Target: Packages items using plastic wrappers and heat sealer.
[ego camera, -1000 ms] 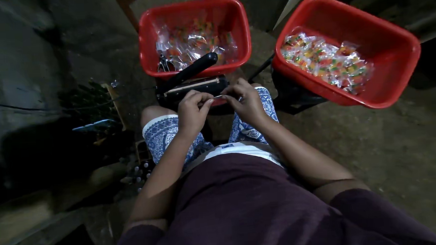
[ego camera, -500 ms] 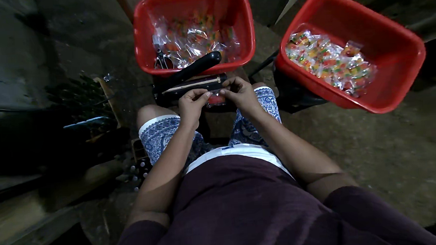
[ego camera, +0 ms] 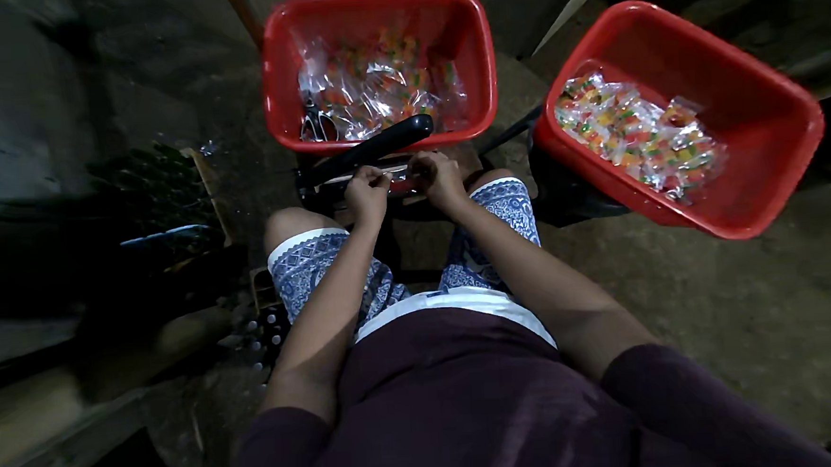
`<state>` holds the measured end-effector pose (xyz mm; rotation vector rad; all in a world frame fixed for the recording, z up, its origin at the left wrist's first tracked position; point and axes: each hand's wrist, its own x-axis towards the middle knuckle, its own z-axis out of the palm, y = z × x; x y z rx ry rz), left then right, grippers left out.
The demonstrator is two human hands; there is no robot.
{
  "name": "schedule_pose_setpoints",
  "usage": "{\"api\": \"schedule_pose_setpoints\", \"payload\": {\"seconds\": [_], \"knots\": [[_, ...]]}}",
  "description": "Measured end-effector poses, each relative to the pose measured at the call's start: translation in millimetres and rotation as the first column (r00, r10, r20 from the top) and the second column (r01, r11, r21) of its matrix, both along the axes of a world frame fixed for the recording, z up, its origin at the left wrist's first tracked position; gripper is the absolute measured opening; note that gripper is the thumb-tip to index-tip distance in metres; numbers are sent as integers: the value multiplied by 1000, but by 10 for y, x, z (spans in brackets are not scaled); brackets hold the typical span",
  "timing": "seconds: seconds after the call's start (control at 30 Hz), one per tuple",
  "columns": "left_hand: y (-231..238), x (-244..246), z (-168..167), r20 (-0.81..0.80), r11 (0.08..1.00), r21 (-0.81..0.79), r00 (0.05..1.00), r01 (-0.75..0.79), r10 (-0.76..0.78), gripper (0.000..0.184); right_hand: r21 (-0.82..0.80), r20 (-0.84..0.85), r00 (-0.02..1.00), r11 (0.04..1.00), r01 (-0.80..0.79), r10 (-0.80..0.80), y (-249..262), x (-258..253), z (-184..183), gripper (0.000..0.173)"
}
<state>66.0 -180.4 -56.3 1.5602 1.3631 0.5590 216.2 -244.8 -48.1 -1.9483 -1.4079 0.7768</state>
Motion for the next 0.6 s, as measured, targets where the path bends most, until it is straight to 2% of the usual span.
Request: {"api": "schedule_pose_setpoints", "payload": {"seconds": [0.23,0.6], "knots": [[22,80,-27,-144,997,28,987,-73,76,20,35,209,978,999,-8,0,91,-92,-162,19],[-14,196,-34,-291,993,58,949,-106,118,22,19,327,945,999,-37,29,118,-105,-230,21]]}}
